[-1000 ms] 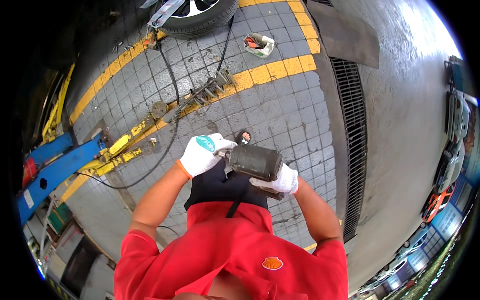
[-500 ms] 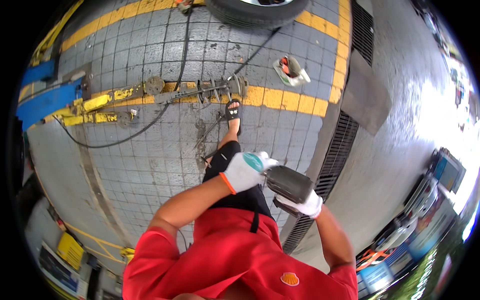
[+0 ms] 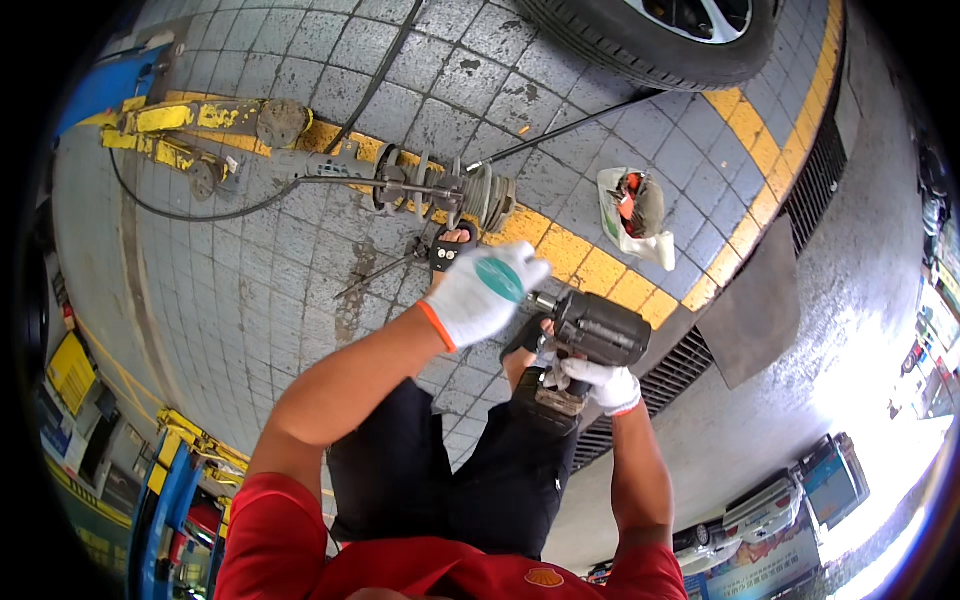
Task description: The person uses a cordless impact wrench to loosen and tighten bolts on a car suspension assembly resting on the floor. They reposition the assembly and the tool several times while working on the bolts.
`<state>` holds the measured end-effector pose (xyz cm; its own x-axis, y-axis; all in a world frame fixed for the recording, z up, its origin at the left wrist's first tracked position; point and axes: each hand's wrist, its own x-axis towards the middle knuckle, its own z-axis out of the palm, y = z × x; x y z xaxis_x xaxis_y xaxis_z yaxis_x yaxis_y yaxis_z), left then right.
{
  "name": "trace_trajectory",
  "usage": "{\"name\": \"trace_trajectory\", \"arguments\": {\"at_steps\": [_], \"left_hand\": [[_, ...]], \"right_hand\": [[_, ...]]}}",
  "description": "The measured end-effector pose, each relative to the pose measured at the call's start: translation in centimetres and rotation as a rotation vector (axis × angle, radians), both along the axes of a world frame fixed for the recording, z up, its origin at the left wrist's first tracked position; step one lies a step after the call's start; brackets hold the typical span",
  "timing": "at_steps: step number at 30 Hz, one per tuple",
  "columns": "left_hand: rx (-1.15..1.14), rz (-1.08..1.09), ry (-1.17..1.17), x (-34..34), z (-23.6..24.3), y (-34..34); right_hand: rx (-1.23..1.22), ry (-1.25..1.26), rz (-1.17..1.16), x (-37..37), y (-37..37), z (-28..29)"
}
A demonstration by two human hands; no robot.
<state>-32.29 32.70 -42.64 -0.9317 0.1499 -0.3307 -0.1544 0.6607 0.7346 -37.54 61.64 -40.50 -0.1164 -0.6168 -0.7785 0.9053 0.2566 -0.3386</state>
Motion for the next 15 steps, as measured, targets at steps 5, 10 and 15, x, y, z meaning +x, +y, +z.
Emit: {"name": "trace_trajectory", "arguments": {"at_steps": [5, 10, 15], "left_hand": [[-0.178, 0.206, 0.146, 2.8, -11.6, -5.7], [-0.454, 0.613, 0.379, 14.7, -20.7, -9.6], [-0.638, 0.789, -0.264, 27.1, -34.5, -8.7]], "right_hand": [[-0.160, -0.098, -0.132, -1.4, -0.8, -13.1], [-0.142, -0.172, -0.193, -1.5, 0.7, -22.8], [-0.184, -0.082, -0.112, -2.8, -2.7, -26.7]]}}
